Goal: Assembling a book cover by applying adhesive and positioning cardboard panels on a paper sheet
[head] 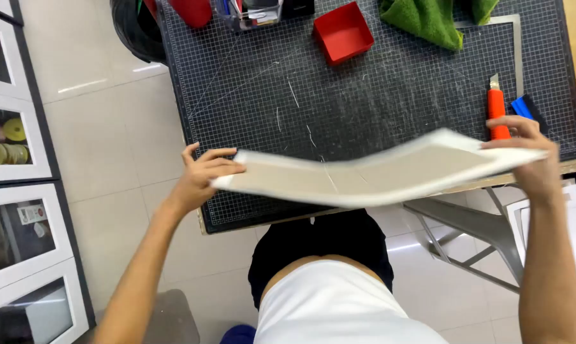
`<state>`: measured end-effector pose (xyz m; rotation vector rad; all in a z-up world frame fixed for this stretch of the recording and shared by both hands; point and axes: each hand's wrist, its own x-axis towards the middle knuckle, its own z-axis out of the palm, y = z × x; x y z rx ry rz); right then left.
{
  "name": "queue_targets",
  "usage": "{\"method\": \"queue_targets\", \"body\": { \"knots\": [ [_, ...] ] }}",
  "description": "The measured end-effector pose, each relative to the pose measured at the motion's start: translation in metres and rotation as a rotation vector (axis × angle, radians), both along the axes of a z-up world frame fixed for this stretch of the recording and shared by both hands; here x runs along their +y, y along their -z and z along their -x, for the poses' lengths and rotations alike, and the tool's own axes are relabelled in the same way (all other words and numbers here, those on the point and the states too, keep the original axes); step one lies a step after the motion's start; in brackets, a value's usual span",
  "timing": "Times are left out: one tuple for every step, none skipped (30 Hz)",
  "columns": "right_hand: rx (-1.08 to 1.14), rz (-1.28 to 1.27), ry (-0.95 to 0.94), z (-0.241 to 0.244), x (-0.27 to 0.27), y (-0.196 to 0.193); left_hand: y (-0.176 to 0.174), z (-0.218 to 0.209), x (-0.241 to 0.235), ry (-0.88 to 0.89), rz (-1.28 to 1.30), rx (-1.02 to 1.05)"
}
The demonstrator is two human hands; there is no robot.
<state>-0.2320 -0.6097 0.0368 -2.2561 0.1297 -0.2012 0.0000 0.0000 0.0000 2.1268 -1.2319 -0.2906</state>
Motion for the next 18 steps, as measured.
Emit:
{"method": "queue_targets", "body": {
  "knots": [
    [-0.006, 0.003, 0.006, -0.001, -0.009, 0.019, -0.010, 0.001, 0.002, 0.006, 0.003, -0.006],
    [0.009, -0.188, 0.193, -0.001, -0.019, 0.038, -0.020, 0.001, 0.003, -0.103, 0.069, 0.285],
    [0.019, -0.372, 0.388, 0.001, -0.031, 0.054, -0.028, -0.001, 0.000, -0.198, 0.137, 0.579],
    [0.008, -0.363, 0.402, -0.014, -0.016, 0.050, -0.020, 0.002, 0.000, -0.179, 0.144, 0.575],
    [0.075, -0.275, 0.383, -0.029, -0.003, 0.046, -0.010, 0.004, -0.003, -0.302, 0.149, 0.763],
    [0.144, -0.187, 0.365, -0.044, 0.009, 0.043, 0.000, 0.006, -0.007, -0.425, 0.150, 0.951],
    [0.142, -0.178, 0.379, -0.058, 0.006, 0.069, 0.020, 0.004, -0.009, -0.408, 0.152, 0.954],
    [0.053, -0.201, 0.406, -0.072, 0.002, 0.096, 0.040, 0.001, -0.012, -0.501, 0.084, 0.743],
    [-0.030, -0.227, 0.428, -0.085, 0.001, 0.125, 0.059, 0.002, -0.011, -0.593, 0.014, 0.530],
    [-0.026, -0.223, 0.438, -0.072, -0.018, 0.143, 0.083, 0.008, -0.011, -0.583, 0.012, 0.536],
    [-0.124, 0.111, 0.521, -0.068, -0.038, 0.162, 0.106, 0.012, -0.010, -0.719, -0.111, 0.319],
    [-0.222, 0.447, 0.589, -0.064, -0.058, 0.180, 0.128, 0.015, -0.009, -0.846, -0.234, 0.095],
    [-0.219, 0.441, 0.573, -0.050, -0.096, 0.197, 0.128, 0.025, -0.024, -0.861, -0.241, 0.100],
    [-0.269, 0.589, 0.648, -0.037, -0.134, 0.216, 0.128, 0.034, -0.038, -0.754, -0.215, -0.105],
    [-0.321, 0.735, 0.707, -0.028, -0.172, 0.236, 0.128, 0.047, -0.050, -0.653, -0.197, -0.303],
    [-0.318, 0.724, 0.679, -0.016, -0.179, 0.236, 0.129, 0.062, -0.067, -0.677, -0.212, -0.294],
    [-0.056, 0.634, 0.680, -0.010, -0.192, 0.234, 0.130, 0.071, -0.087, -0.560, -0.250, -0.115],
    [0.206, 0.544, 0.663, -0.004, -0.206, 0.231, 0.131, 0.079, -0.109, -0.442, -0.281, 0.065]
  ]
}}
